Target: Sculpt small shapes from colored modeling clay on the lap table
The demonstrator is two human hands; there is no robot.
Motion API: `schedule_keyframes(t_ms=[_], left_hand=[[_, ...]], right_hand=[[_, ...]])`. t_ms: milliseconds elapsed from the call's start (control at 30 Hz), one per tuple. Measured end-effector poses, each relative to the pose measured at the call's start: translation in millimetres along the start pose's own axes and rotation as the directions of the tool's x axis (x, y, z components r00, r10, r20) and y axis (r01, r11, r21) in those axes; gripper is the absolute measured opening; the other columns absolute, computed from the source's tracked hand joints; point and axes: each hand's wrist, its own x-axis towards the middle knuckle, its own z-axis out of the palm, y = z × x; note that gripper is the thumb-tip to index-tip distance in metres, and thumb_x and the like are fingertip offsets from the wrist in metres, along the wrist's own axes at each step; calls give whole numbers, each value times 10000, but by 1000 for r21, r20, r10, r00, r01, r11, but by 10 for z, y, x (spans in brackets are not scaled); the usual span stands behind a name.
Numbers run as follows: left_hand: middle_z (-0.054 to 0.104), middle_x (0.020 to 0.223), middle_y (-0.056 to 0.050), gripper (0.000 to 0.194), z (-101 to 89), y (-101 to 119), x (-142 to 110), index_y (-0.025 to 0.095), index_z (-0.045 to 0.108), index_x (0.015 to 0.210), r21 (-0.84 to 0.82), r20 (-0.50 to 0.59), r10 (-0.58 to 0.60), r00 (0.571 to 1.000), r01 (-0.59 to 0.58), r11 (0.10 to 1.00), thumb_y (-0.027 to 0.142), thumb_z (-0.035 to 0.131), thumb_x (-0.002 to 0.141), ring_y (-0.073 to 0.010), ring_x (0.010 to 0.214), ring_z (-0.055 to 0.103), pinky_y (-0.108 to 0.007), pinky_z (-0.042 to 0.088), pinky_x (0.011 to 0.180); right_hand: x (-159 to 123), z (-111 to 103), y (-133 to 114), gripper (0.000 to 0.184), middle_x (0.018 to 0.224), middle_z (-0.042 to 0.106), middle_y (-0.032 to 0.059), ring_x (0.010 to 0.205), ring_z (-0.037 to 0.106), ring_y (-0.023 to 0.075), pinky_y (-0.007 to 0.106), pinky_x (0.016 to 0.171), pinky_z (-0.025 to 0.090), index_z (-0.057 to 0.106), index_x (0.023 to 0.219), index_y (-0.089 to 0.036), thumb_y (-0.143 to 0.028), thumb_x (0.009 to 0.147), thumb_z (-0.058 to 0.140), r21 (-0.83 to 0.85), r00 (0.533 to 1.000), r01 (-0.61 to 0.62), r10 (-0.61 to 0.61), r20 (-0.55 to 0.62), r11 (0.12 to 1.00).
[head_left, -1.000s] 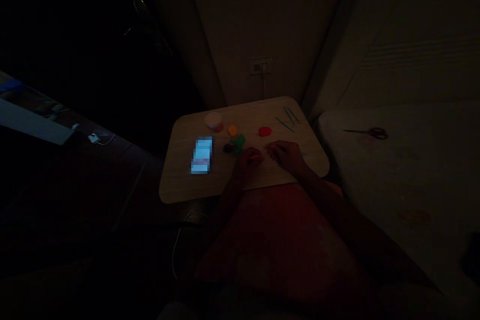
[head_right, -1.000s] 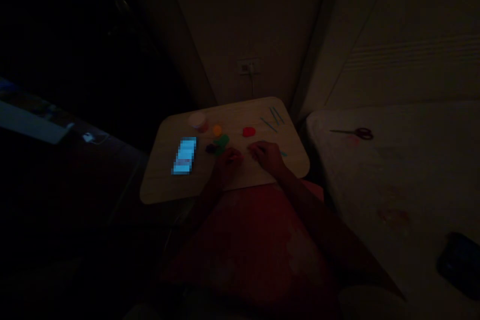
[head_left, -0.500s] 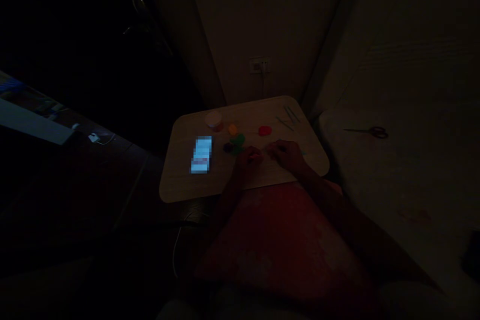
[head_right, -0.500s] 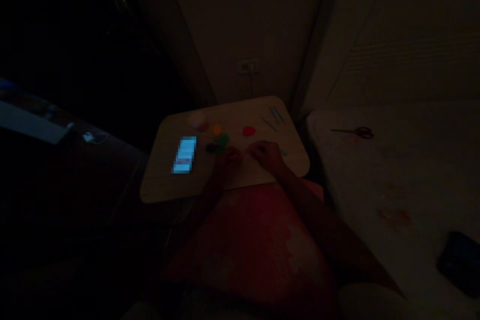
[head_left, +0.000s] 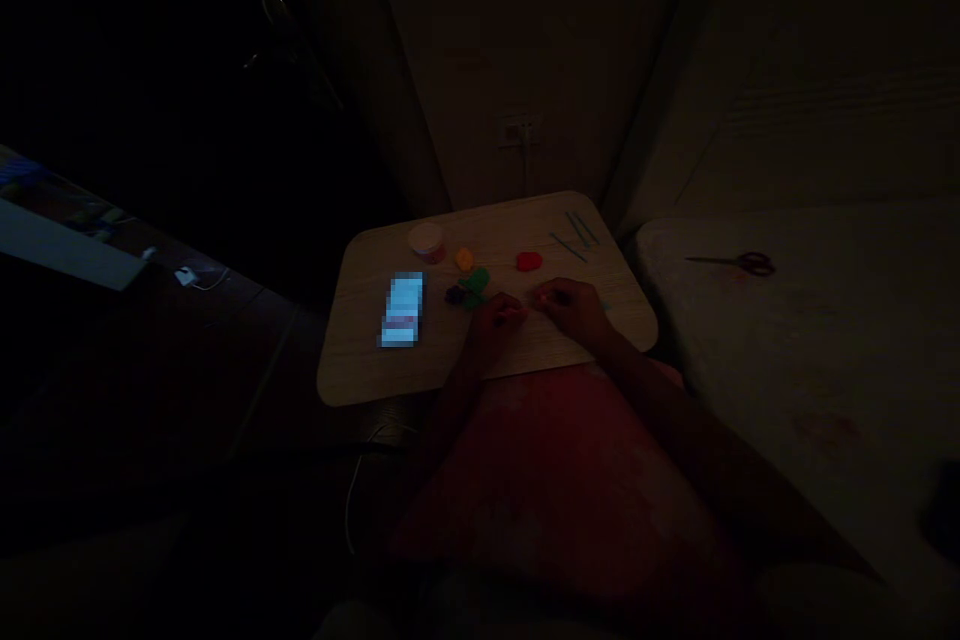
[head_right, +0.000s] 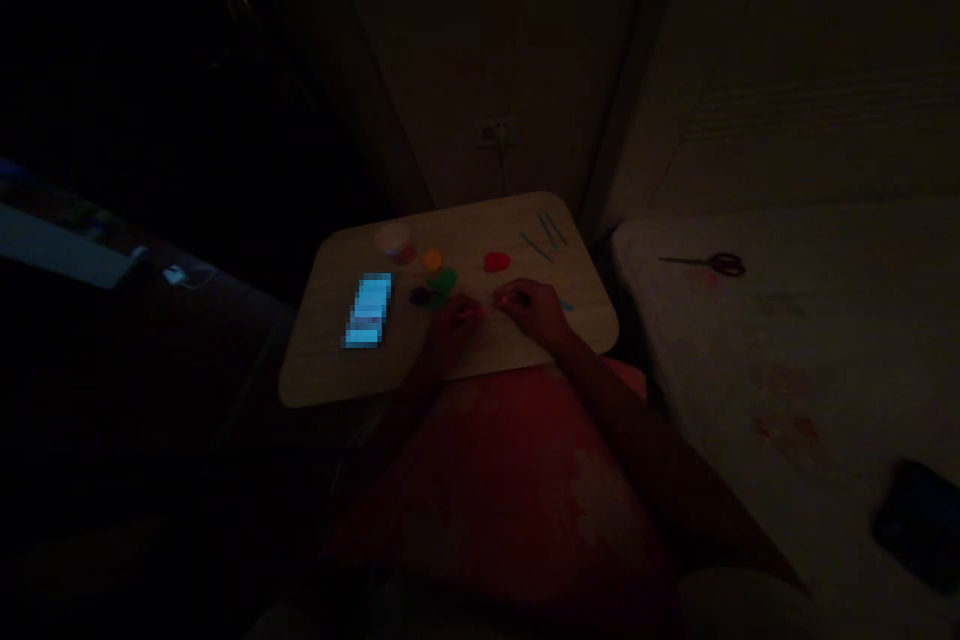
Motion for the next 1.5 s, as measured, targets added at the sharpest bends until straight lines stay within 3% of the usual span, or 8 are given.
schedule_keyframes(t_ms=[233, 433, 667, 933, 1133, 1267, 1500], left_hand=[[565, 701, 24, 214, 7, 4, -3, 169, 637, 816, -40, 16, -15, 1000, 16, 999, 379, 684, 825, -121, 664, 488, -229, 361, 600], [565, 711, 25, 207, 7, 3, -11, 171, 632, 814, -53, 9, 7, 1000, -7, 999, 371, 681, 839, -116, 663, 487, -227, 366, 607], [594, 734, 15, 208, 2, -21, 4, 172, 633, 816, -19, 8, 13, 1000, -13, 1000, 374, 671, 847, -127, 692, 518, -232, 398, 631], [610, 750, 12, 205, -1, -13, -8, 172, 643, 829, -19, 16, 2, 1000, -1, 1000, 375, 673, 844, -127, 699, 525, -230, 398, 630], [613, 754, 11, 197, -2, -27, 2, 174, 647, 840, -8, 18, 11, 1000, -11, 1000, 370, 660, 856, -129, 705, 528, -234, 400, 637], [609, 759, 11, 213, 1, -22, 4, 174, 635, 821, -5, 16, 8, 1000, -7, 1000, 385, 659, 850, -128, 710, 525, -238, 400, 654], [598, 746, 14, 209, 0, -26, -11, 176, 637, 838, -5, 14, -8, 1000, 8, 1000, 383, 663, 845, -130, 704, 522, -230, 398, 639]], right_hand=[[8, 13, -18, 187, 758, 740, 44, 677, 650, 181, 281, 622, 488, 733, 852, -184, -333, 743, 760, 5, 995, -45, 45, -88, 999], [3, -1, -65, 285, 610, 653, 16, 596, 578, 157, 282, 619, 459, 660, 681, -197, -382, 896, 631, 44, 999, -24, 25, -35, 999], [8, 2, -15, 193, 866, 760, 60, 743, 656, 184, 292, 686, 498, 737, 911, -185, -359, 870, 664, -23, 996, 29, -31, -88, 999], [5, 12, 4, 307, 832, 761, 64, 676, 663, 177, 290, 646, 505, 756, 1046, -177, -411, 951, 579, 75, 1000, -2, 4, -16, 997], [7, -10, -66, 323, 742, 735, 46, 621, 639, 171, 292, 653, 501, 781, 918, -175, -395, 961, 549, 8, 1000, -2, 2, 24, 1000], [8, -9, -66, 280, 757, 743, 53, 654, 654, 181, 291, 643, 506, 773, 909, -180, -390, 927, 589, 4, 1000, -6, 6, -9, 1000], [-9, 8, -20, 277, 999, 796, 93, 853, 727, 215, 331, 773, 562, 770, 1052, -183, -379, 891, 659, -5, 1000, 24, -24, -6, 1000]])
